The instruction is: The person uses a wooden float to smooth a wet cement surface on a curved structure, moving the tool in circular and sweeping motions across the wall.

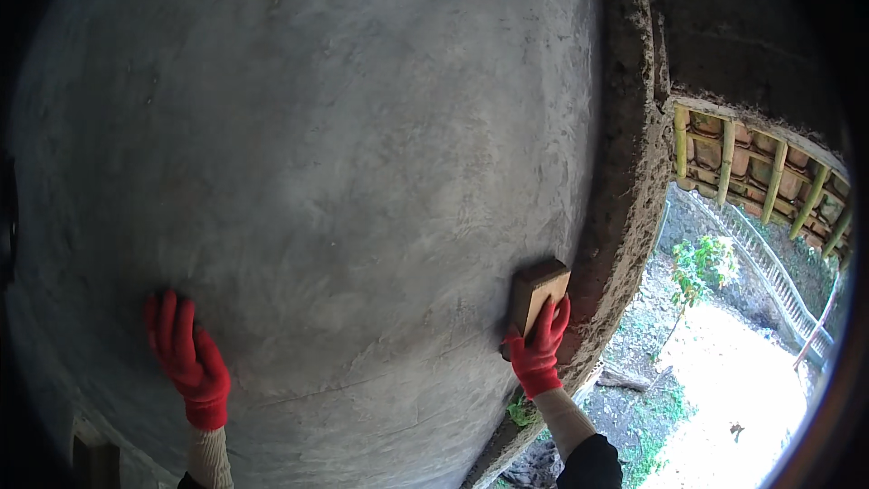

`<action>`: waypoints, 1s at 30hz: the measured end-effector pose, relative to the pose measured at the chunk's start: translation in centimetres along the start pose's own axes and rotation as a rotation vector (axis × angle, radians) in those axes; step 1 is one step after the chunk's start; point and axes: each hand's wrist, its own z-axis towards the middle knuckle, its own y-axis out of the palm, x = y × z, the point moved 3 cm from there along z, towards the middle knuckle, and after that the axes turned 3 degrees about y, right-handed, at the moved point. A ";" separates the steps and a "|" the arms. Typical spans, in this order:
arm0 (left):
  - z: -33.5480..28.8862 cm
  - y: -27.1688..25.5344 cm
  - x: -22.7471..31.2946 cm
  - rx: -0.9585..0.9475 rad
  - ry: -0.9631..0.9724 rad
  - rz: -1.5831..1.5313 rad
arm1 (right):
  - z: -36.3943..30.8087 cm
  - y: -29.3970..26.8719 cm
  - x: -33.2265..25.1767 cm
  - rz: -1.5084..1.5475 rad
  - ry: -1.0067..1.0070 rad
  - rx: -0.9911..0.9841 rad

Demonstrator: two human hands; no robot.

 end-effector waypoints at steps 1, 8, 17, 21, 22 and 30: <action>-0.1 0.0 -0.2 -0.003 -0.002 0.008 | 1.7 0.1 -1.0 0.016 0.004 -0.004; -0.3 0.2 -0.4 -0.002 0.024 -0.022 | 22.8 -0.8 -7.1 0.270 0.195 0.081; -0.7 0.0 -0.5 0.045 0.003 -0.058 | 1.4 0.9 -4.5 0.023 -0.089 0.040; -0.7 -0.1 -0.5 0.038 0.022 -0.068 | 10.6 0.4 -5.2 0.016 -0.144 0.045; -0.7 -0.1 -0.4 0.039 0.025 -0.065 | 14.5 0.2 -5.2 0.032 -0.165 0.055; -1.5 -0.2 -1.0 0.026 0.006 -0.047 | 17.6 0.9 -5.2 0.411 0.179 0.072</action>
